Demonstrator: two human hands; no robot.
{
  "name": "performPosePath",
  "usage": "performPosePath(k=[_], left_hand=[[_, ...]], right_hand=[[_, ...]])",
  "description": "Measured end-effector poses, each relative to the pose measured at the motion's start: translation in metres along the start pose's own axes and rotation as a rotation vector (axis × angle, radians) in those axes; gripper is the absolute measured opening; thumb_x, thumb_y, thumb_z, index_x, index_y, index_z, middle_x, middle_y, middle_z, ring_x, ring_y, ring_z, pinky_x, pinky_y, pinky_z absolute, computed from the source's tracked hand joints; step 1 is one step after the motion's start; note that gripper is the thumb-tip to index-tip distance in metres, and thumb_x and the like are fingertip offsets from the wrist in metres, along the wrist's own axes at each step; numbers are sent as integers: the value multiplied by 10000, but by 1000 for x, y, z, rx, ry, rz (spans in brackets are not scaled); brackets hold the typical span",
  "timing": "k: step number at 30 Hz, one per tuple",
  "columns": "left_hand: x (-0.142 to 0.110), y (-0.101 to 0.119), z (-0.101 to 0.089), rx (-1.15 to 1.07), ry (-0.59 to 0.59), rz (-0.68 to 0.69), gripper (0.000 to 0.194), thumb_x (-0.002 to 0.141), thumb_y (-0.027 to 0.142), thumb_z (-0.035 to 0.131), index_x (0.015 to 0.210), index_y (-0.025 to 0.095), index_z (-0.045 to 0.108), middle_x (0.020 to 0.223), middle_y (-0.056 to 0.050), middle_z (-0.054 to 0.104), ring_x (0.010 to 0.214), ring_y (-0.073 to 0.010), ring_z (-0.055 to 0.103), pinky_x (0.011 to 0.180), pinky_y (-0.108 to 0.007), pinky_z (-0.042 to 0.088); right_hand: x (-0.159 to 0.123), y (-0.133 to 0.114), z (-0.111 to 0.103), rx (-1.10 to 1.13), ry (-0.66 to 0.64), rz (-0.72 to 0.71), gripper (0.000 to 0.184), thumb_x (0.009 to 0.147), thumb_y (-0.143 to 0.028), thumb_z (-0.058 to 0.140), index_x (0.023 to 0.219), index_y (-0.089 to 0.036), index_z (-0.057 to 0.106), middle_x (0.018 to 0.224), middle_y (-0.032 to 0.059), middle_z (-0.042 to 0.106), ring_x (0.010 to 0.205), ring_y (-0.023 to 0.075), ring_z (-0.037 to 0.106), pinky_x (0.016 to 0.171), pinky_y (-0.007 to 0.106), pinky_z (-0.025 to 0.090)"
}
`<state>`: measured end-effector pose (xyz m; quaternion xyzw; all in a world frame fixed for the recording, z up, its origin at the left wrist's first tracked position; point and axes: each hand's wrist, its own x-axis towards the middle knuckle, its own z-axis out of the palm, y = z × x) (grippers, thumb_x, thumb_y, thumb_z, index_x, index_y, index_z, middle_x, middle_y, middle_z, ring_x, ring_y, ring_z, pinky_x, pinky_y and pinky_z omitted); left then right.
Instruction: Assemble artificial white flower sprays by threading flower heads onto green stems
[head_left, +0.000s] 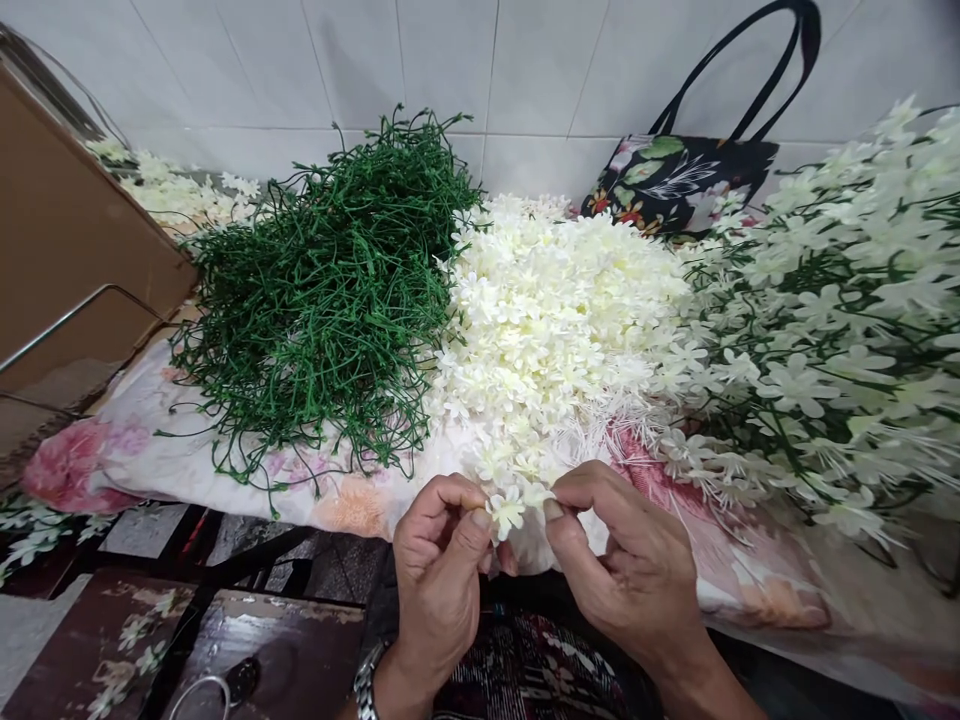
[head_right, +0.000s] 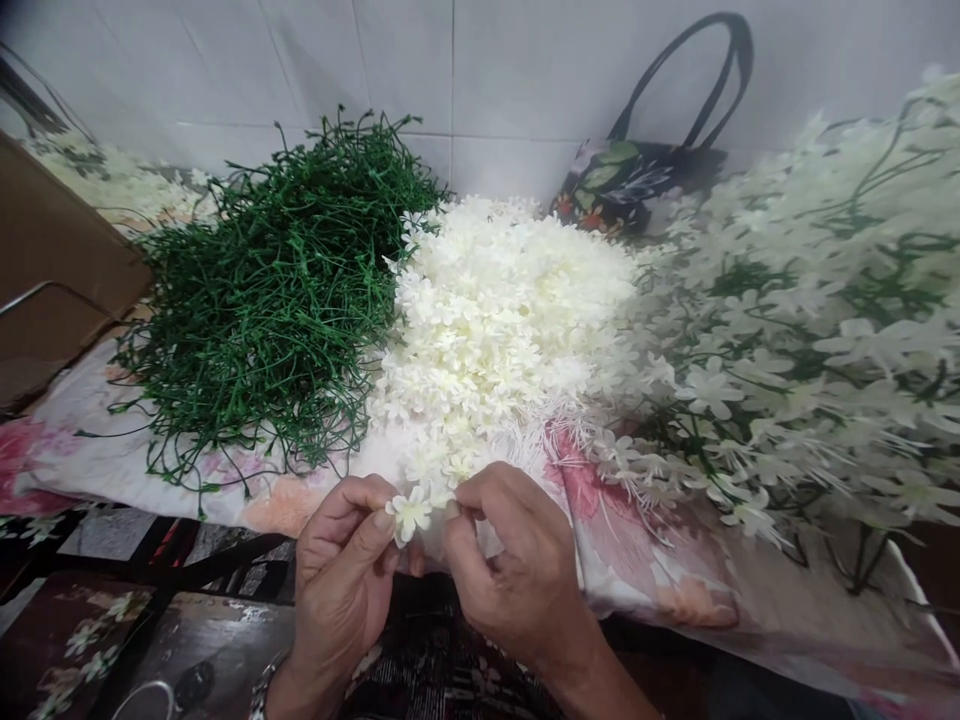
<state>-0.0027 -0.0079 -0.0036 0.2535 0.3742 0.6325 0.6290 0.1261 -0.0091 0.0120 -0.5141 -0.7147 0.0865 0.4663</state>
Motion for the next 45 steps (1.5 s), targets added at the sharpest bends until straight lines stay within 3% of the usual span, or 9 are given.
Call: performPosePath(k=[5,9,13,15,21,27,36,40,45], left_hand=[[2,5,-2,39,29,-49,216,621,280,775,644,151,604,506,71,492,347,-55,483,345,-166,429],[2,5,-1,81,84,-80,253,607,302,780,641,151,581,480,81,481,338,-56,483,353,-165,421],[1,1,0,74,82,-90,219,644,286,762,667,159,585,451,80,487,360,-59,487,385,-161,430],[-1,0,0,55,37,-91,189,680,274,743,675,163,591,470,66,517,395,-65,506,408,-161,444],[-4,0,-2,-14,-193,-63,124,712,247,731,693,163,642,586,40,547,416,-36,486,390,-120,410],[-5,-2,-5,-110,-341,-51,68,741,244,710,760,184,684,629,31,532,404,-23,453,376,-125,440],[-3,-5,-8,-119,-378,-48,43,766,228,683,778,187,689,635,26,513,421,-23,415,388,-140,468],[-5,-4,-9,-76,-334,-95,31,763,206,676,746,180,673,632,19,528,433,-36,428,383,-144,459],[-7,-1,-5,-25,-245,-136,151,730,271,696,681,161,605,599,26,495,427,-47,390,369,-164,447]], right_hand=[[8,19,-6,-275,34,-127,167,768,-55,522,681,-189,476,580,-7,514,556,117,466,558,256,375],[9,24,-8,-426,-53,-166,174,807,-124,540,656,-192,486,582,4,517,580,140,471,616,291,382],[3,9,-9,-218,-27,-159,89,806,-89,559,803,-174,533,697,28,570,666,138,522,633,270,421],[1,0,-7,-79,-93,-150,80,816,-112,564,860,-177,547,748,35,586,700,136,543,629,260,444],[-3,-4,-4,299,-289,71,64,855,-167,550,793,-177,537,615,-26,538,564,84,533,528,205,440],[-2,-1,-8,477,-318,115,102,869,-147,517,776,-171,553,619,-10,586,555,80,549,523,205,446],[-4,2,-9,622,-407,215,188,913,-215,461,763,-165,563,646,9,591,576,94,572,522,225,471],[-5,2,-8,562,-390,203,185,911,-215,456,768,-163,560,660,9,573,584,97,565,529,230,468],[-5,2,-5,539,-392,178,166,910,-197,449,797,-162,566,675,13,577,599,107,570,557,247,468]])
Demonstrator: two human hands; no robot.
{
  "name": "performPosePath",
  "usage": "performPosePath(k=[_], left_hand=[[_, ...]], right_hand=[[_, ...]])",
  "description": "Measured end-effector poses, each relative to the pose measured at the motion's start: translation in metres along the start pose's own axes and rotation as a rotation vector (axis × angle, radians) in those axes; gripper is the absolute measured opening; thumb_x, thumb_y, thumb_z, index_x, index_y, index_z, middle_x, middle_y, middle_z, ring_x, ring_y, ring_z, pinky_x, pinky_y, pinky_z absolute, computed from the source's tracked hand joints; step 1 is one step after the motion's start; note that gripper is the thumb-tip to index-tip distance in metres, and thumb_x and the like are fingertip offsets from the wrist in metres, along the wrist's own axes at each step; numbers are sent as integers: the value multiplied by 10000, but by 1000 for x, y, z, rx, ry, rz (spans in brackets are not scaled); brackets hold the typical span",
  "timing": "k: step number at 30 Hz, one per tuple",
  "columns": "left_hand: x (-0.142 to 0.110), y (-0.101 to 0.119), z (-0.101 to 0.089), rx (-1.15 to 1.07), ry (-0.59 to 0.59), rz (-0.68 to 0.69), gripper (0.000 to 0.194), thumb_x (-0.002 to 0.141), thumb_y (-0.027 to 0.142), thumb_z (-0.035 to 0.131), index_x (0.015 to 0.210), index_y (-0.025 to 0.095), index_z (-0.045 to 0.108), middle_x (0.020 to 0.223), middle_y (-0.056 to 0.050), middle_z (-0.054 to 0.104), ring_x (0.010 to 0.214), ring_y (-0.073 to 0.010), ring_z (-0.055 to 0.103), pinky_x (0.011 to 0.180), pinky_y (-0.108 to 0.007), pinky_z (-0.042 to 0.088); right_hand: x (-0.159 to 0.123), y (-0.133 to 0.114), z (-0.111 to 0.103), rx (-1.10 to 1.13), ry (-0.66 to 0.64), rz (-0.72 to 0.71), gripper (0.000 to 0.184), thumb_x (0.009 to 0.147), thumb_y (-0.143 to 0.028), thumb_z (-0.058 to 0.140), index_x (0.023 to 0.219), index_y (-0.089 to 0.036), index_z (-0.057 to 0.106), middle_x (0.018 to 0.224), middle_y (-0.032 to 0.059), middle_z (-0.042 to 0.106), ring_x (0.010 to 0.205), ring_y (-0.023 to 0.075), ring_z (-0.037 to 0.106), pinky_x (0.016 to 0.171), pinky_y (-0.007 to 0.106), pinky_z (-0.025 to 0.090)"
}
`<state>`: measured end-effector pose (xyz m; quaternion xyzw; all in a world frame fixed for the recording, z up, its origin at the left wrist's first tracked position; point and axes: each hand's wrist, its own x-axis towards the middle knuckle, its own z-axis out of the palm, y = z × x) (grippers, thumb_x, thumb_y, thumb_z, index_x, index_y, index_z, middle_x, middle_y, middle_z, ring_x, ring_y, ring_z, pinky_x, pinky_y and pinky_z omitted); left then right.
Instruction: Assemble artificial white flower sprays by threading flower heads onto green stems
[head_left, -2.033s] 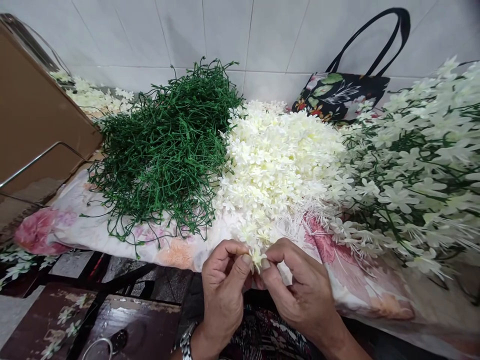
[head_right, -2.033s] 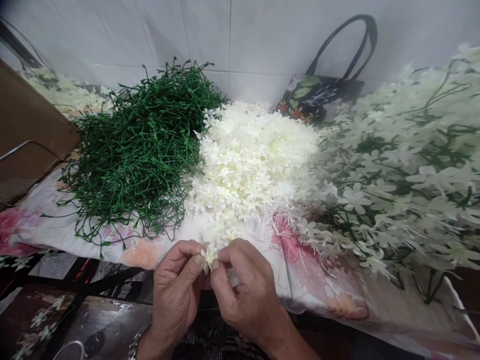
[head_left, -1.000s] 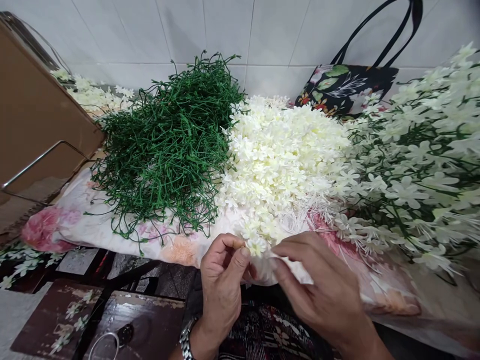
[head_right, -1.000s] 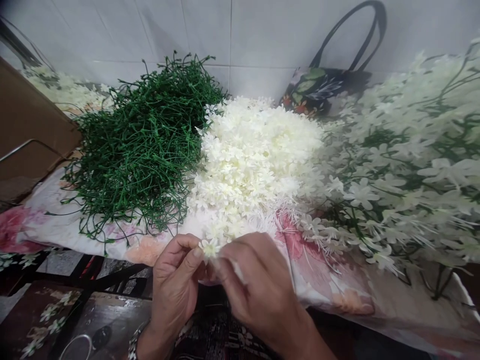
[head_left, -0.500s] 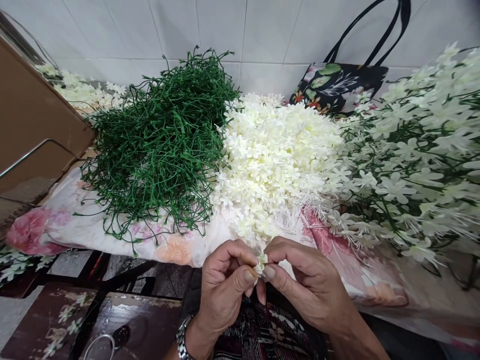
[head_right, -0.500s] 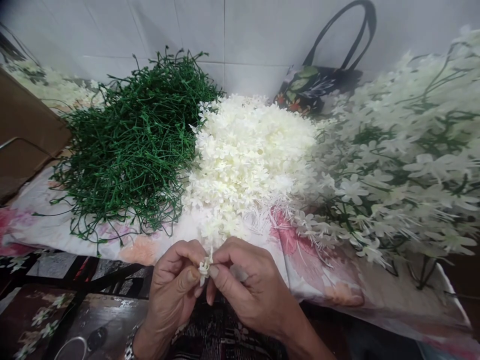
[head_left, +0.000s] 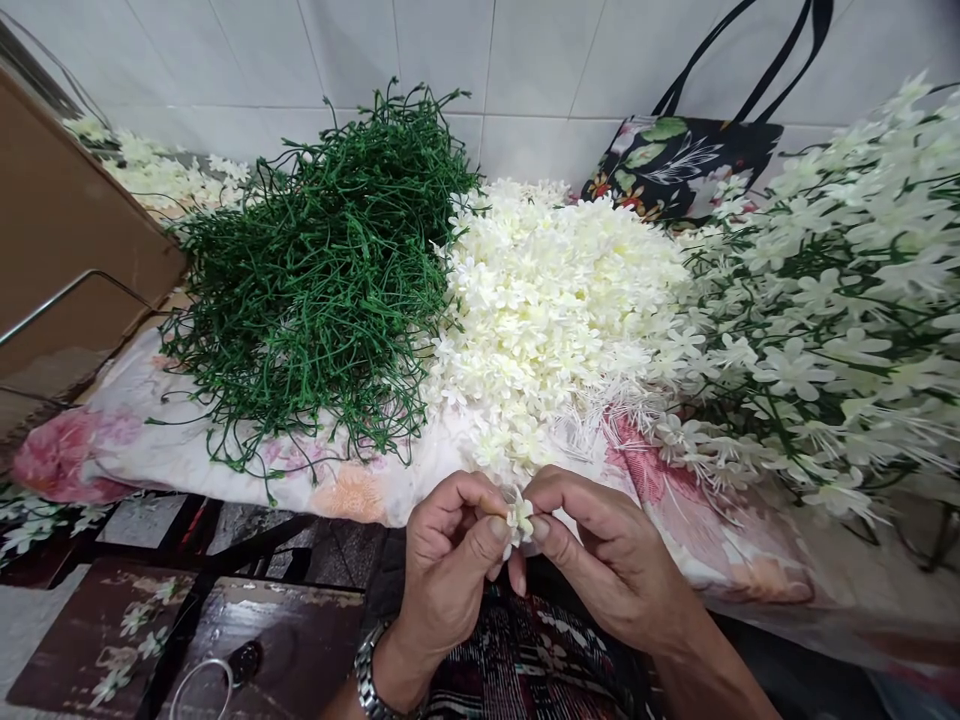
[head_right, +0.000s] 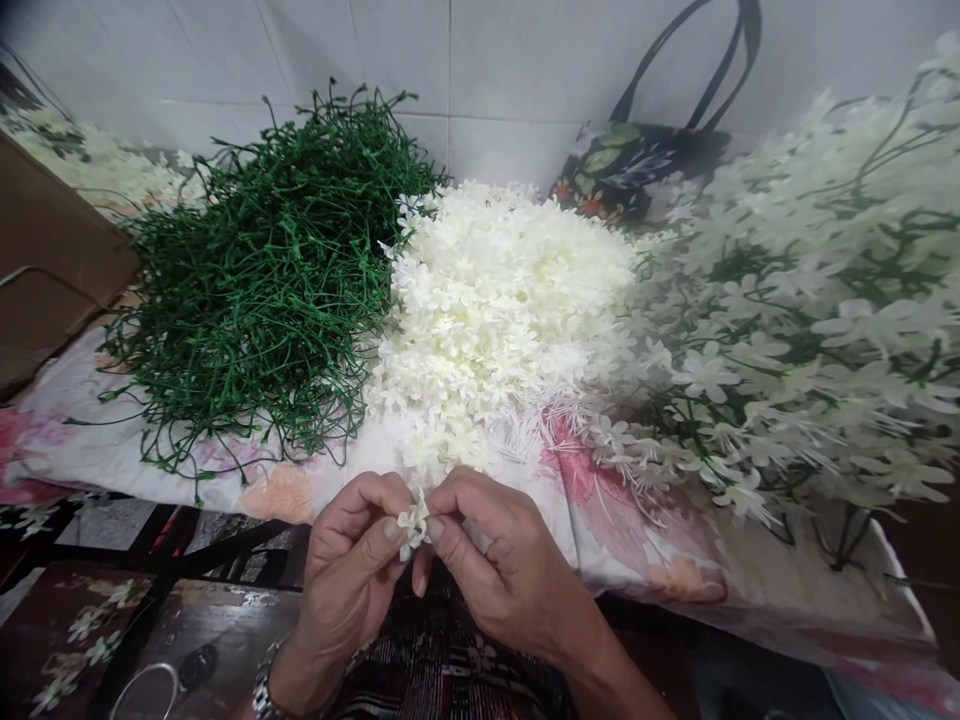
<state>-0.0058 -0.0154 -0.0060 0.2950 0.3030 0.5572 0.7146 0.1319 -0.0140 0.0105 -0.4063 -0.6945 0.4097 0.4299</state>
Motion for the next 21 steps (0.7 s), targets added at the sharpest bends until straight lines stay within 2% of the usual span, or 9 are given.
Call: performPosePath(k=[5,9,12,14,17,19,21], left_hand=[[3,5,2,25,33,64,187,734,291,687,684,162,561,680,22,509,434,-45,422,399,-191,463],[4,5,-4,139,75,134,122,786,268,644,756,174,572,611,44,492,428,-59,456,424,-193,470],[8,7,-9,446,98,275,37,838,211,574,814,184,571,634,36,512,497,-87,532,486,-200,474],[15,9,-10,751,95,486,51,847,145,537,831,185,564,697,17,535,576,-102,560,536,-209,473],[27,11,-10,1189,26,772,127,837,67,489,842,171,561,752,-19,561,704,-140,568,642,-251,488],[33,10,-10,1402,-30,814,152,841,58,460,877,149,576,818,-65,595,792,-178,582,715,-300,500],[34,9,-10,1517,-53,803,179,843,69,455,950,120,589,937,-124,613,896,-221,586,781,-352,500]], right_hand=[[-2,2,-2,3,18,-9,156,914,-191,440,795,-173,540,682,-2,555,602,96,546,564,227,444],[-5,5,-7,-92,82,-22,119,902,-180,448,805,-176,518,677,-9,503,594,93,482,539,212,406],[-7,7,-11,-143,121,-29,98,893,-153,449,820,-182,507,684,-12,475,601,91,456,540,204,393],[-7,8,-13,-169,152,-36,96,886,-138,456,818,-188,501,691,-14,471,607,88,452,546,197,388],[-7,8,-14,-193,183,-42,98,882,-130,467,817,-193,501,700,-16,477,614,84,453,551,189,384],[-8,8,-14,-189,188,-34,96,885,-131,469,824,-197,503,707,-19,483,618,81,457,557,185,389],[-8,9,-15,-185,194,-25,95,889,-137,467,829,-201,503,709,-23,484,620,78,458,561,181,391]])
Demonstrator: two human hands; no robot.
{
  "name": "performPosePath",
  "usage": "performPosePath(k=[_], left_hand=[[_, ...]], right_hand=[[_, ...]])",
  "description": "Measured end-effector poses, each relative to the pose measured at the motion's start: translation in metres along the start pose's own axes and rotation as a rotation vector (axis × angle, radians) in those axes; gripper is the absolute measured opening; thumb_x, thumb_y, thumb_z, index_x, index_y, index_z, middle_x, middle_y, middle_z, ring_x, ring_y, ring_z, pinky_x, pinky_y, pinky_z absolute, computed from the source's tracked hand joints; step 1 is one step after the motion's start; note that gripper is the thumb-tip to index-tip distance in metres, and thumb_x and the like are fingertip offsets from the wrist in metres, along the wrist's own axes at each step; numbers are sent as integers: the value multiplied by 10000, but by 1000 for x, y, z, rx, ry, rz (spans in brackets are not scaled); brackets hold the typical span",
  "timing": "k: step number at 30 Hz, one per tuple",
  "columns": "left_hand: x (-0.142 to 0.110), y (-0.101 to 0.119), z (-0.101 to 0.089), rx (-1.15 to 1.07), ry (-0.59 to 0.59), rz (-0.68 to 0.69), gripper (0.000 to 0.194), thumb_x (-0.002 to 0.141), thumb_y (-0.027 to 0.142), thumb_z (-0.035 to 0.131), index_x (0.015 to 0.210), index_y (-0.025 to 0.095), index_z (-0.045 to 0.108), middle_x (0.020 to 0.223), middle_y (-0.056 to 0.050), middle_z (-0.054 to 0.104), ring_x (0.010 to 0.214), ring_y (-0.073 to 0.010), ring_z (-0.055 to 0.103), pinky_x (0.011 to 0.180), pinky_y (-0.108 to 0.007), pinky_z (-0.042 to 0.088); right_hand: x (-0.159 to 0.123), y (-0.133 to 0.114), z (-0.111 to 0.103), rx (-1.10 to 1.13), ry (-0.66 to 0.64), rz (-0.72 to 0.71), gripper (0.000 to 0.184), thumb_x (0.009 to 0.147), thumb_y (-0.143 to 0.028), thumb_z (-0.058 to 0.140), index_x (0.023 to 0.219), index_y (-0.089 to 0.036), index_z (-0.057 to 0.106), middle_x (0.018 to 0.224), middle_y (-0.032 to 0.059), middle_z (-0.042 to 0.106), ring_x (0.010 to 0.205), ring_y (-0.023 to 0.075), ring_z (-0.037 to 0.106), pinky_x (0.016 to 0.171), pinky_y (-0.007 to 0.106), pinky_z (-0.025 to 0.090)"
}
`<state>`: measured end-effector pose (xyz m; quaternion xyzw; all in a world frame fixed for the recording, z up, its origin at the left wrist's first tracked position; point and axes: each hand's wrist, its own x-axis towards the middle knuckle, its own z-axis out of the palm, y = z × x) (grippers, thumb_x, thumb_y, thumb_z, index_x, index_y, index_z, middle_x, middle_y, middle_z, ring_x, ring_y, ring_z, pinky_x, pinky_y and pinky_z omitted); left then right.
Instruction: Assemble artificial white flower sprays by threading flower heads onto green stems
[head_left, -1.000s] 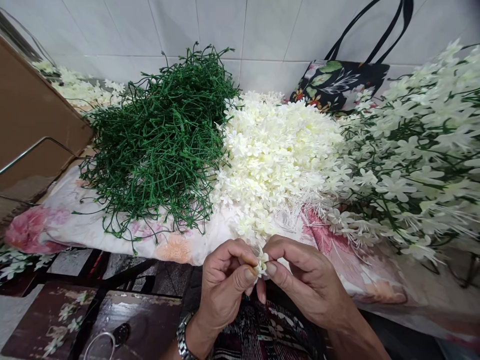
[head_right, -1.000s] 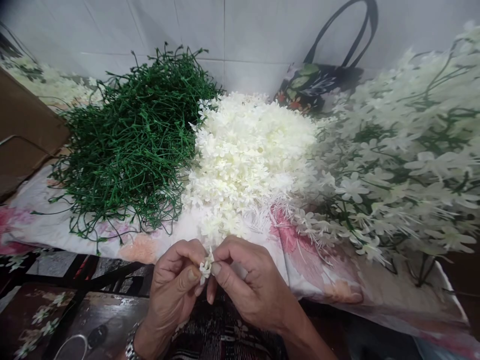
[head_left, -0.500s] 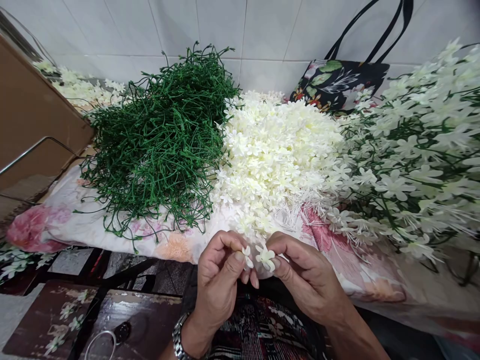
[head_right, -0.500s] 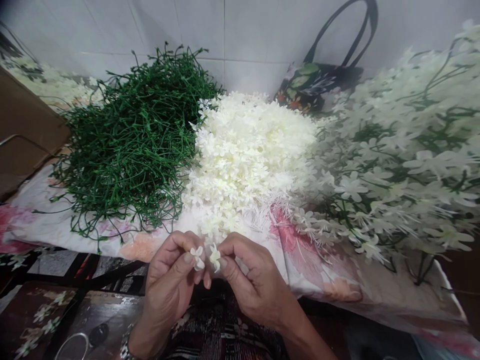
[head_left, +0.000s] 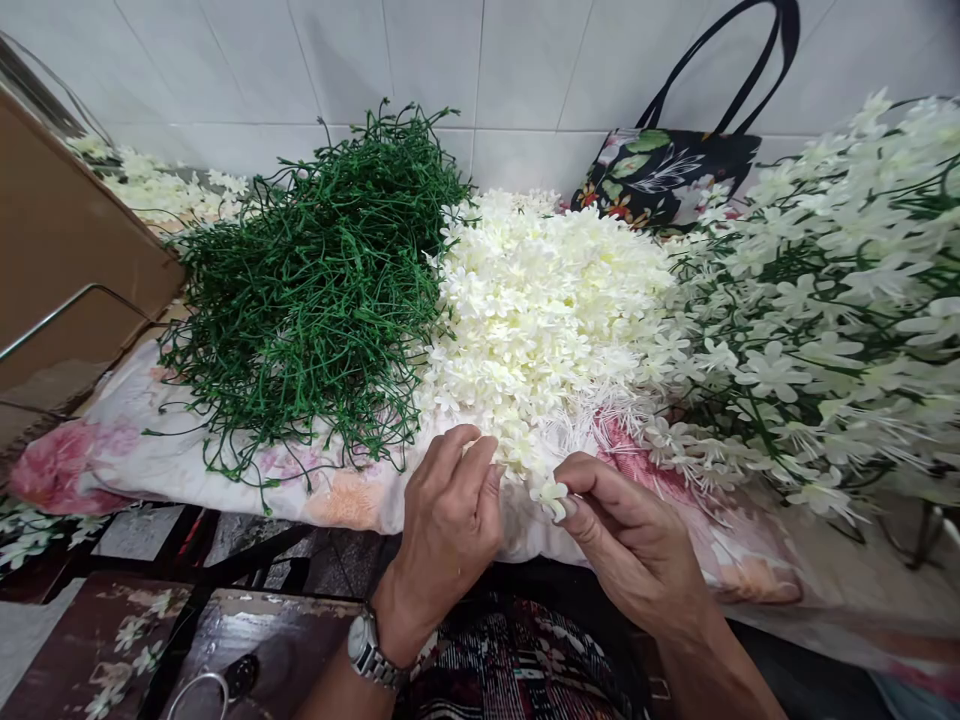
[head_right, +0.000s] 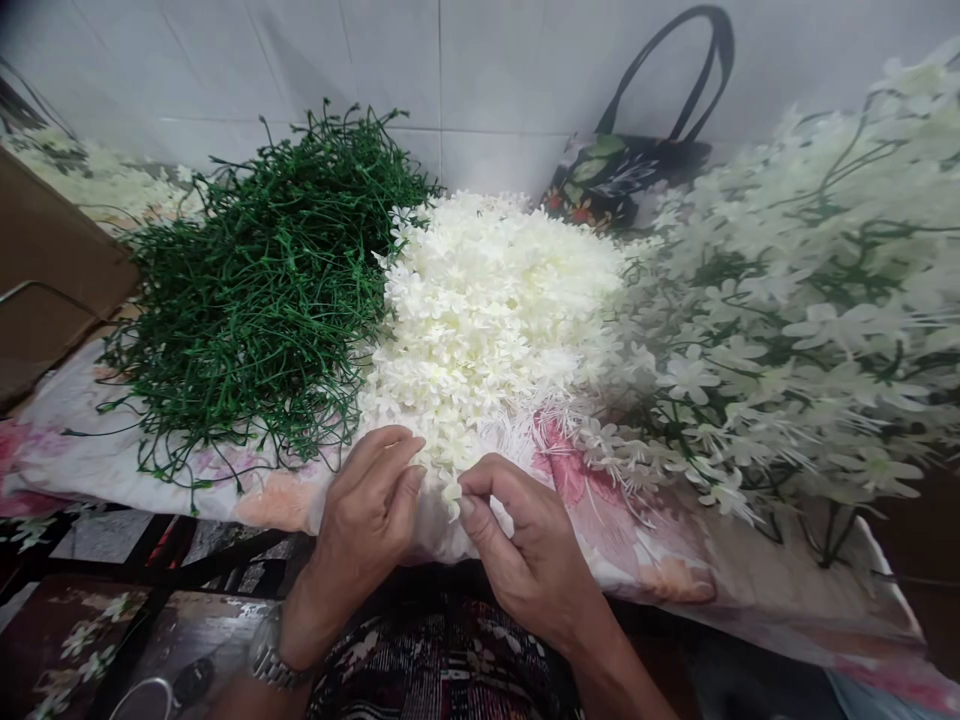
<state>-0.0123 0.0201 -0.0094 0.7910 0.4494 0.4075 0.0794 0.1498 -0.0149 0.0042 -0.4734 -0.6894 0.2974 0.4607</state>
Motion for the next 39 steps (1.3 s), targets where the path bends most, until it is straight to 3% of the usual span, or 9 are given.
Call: performPosePath(k=[2,4,7,11,14,19,24,30,39], left_hand=[[-2,3,-3,-18,5,-5,220,837,69,465,1016,107,587,1011,-149,603,964,-236,572,823,-366,490],[-3,8,-9,-164,24,-36,227,830,61,476,1018,123,588,960,-114,602,921,-199,572,789,-314,491],[-2,18,-16,-498,-110,-129,120,815,108,537,906,160,596,785,-28,594,689,-129,547,605,-225,469],[-1,23,-13,-672,-129,-319,110,784,79,554,719,166,566,636,20,555,580,-100,520,547,-201,434],[-2,22,-10,-653,-85,-312,137,777,61,543,689,164,561,611,22,556,559,-95,523,532,-194,427],[-4,22,-12,-447,-27,-146,156,765,8,521,720,148,571,629,0,582,575,-96,546,535,-185,425],[-7,25,-12,-333,-31,-43,155,809,16,480,767,141,562,638,-23,568,592,-114,530,543,-211,425],[-11,26,-9,-310,-68,-38,166,815,12,458,768,161,515,647,-10,522,609,-123,503,549,-231,405],[-8,22,-11,-447,-59,-107,172,809,51,498,907,185,543,768,-18,577,685,-129,524,589,-227,428]], right_hand=[[0,1,0,-5,3,6,97,893,-143,466,826,-203,503,704,-28,483,616,74,456,558,176,389],[0,1,0,-14,-4,6,98,893,-144,467,823,-202,504,694,-32,483,610,70,458,556,174,388],[0,-1,1,-35,-22,-15,89,890,-143,470,828,-197,507,688,-33,493,606,68,472,555,176,391],[1,-3,4,-43,-48,-38,92,888,-151,475,817,-191,518,684,-29,509,609,66,494,555,174,398],[2,-3,4,7,-67,-39,97,898,-181,470,842,-195,548,702,-23,541,628,68,524,572,174,422],[2,-4,3,-11,-14,-35,78,856,-273,575,834,-198,571,691,-28,554,628,75,533,581,180,439],[2,-5,5,-95,5,-87,41,848,-165,546,811,-183,549,681,-20,553,614,75,528,569,189,431],[0,-5,7,-177,-6,-96,29,856,-158,512,833,-170,525,705,-2,529,641,97,504,580,221,422],[-3,4,5,23,-2,-25,113,897,-184,446,785,-192,465,706,-12,466,639,97,463,566,218,397]])
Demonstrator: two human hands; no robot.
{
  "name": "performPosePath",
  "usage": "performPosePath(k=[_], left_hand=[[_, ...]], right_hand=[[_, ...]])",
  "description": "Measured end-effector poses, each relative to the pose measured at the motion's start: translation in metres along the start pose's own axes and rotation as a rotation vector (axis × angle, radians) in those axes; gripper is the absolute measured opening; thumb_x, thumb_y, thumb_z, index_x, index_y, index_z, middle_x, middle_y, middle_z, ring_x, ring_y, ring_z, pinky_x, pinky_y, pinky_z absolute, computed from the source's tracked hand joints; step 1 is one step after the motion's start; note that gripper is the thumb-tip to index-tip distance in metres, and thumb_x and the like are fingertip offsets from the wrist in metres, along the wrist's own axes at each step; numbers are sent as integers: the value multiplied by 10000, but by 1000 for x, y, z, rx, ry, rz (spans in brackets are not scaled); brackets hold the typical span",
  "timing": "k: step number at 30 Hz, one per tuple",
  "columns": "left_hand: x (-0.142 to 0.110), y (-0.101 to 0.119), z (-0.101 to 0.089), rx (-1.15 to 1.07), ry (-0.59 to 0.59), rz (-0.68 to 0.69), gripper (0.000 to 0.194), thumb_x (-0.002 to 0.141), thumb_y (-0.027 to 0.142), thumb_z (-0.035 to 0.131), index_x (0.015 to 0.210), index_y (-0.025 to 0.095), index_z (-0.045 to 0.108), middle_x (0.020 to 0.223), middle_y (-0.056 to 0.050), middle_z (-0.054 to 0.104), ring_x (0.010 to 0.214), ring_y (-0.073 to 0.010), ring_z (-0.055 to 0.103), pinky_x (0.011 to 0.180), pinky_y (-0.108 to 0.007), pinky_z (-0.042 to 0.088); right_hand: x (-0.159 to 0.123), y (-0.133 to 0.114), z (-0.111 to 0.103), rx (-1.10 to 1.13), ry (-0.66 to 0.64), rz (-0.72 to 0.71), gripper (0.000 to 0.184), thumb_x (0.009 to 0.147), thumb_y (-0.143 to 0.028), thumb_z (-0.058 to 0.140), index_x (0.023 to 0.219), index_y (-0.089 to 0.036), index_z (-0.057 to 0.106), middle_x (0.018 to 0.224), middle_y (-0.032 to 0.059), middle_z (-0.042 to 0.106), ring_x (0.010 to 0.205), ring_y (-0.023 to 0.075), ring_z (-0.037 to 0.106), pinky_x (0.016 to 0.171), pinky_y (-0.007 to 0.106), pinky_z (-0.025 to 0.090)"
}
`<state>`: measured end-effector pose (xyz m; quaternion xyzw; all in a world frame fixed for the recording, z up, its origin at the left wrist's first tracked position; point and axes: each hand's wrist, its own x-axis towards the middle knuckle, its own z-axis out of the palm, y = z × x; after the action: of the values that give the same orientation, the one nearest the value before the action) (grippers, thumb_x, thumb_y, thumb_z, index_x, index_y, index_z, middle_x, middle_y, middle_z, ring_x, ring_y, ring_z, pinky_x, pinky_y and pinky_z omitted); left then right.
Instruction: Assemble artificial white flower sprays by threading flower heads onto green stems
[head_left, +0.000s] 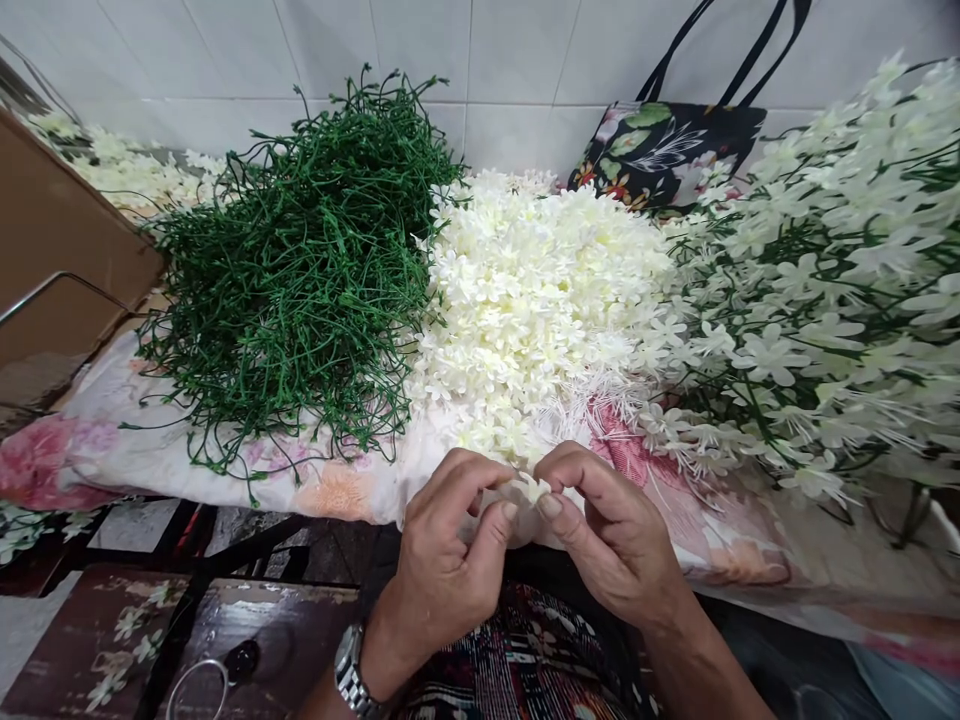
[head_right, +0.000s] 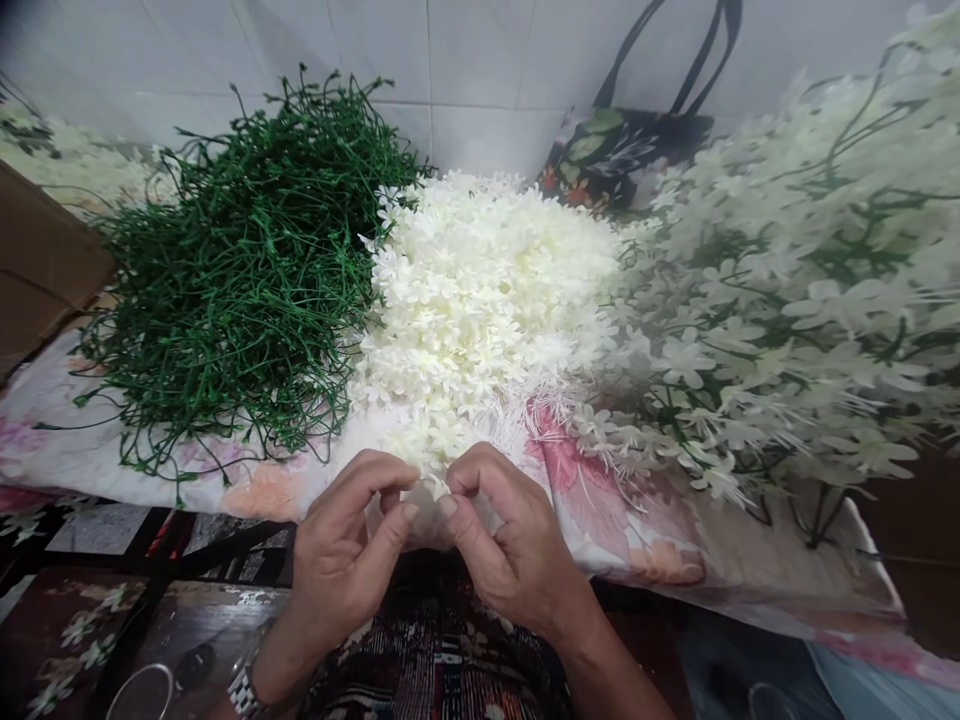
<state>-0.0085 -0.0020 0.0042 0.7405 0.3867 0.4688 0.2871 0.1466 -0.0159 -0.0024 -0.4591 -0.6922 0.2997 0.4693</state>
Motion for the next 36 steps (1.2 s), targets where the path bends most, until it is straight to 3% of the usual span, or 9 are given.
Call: performPosePath(k=[11,20,25,29,34,36], left_hand=[[-1,-2,-4,-223,74,-224,132,846,130,509,787,175,618,711,-6,579,668,-121,547,593,-220,427],[-1,1,0,-441,-82,-399,185,848,309,530,870,159,636,746,-41,595,659,-155,548,571,-258,444],[-3,4,-1,-328,-31,-260,110,852,260,530,869,181,604,738,-30,556,638,-145,508,573,-266,444],[0,10,-1,-185,-63,-106,52,828,146,547,838,183,582,717,-13,538,633,-129,488,557,-248,418],[1,10,1,-154,-83,-113,149,811,73,527,711,182,544,647,10,512,590,-112,486,528,-225,400],[0,6,-2,-149,-37,-131,157,804,70,520,694,181,534,637,14,497,586,-113,485,527,-224,400]], right_hand=[[-4,1,-1,-28,8,19,155,903,-172,421,763,-182,485,645,-17,474,573,92,449,523,215,367],[-4,-3,1,-10,23,39,255,934,-252,381,696,-185,443,591,-39,431,509,73,400,477,205,325],[-4,-2,2,-25,18,37,282,936,-275,385,676,-183,443,572,-37,430,496,72,393,460,205,316],[-1,-2,3,-31,6,-15,293,925,-264,411,644,-185,433,555,-44,409,479,66,381,444,192,311],[-4,-2,1,-7,-22,0,328,912,-339,454,625,-183,444,557,-35,438,485,74,413,450,196,344],[-5,-2,-3,9,-25,-3,333,902,-370,476,627,-184,446,556,-31,453,488,78,428,446,196,353]])
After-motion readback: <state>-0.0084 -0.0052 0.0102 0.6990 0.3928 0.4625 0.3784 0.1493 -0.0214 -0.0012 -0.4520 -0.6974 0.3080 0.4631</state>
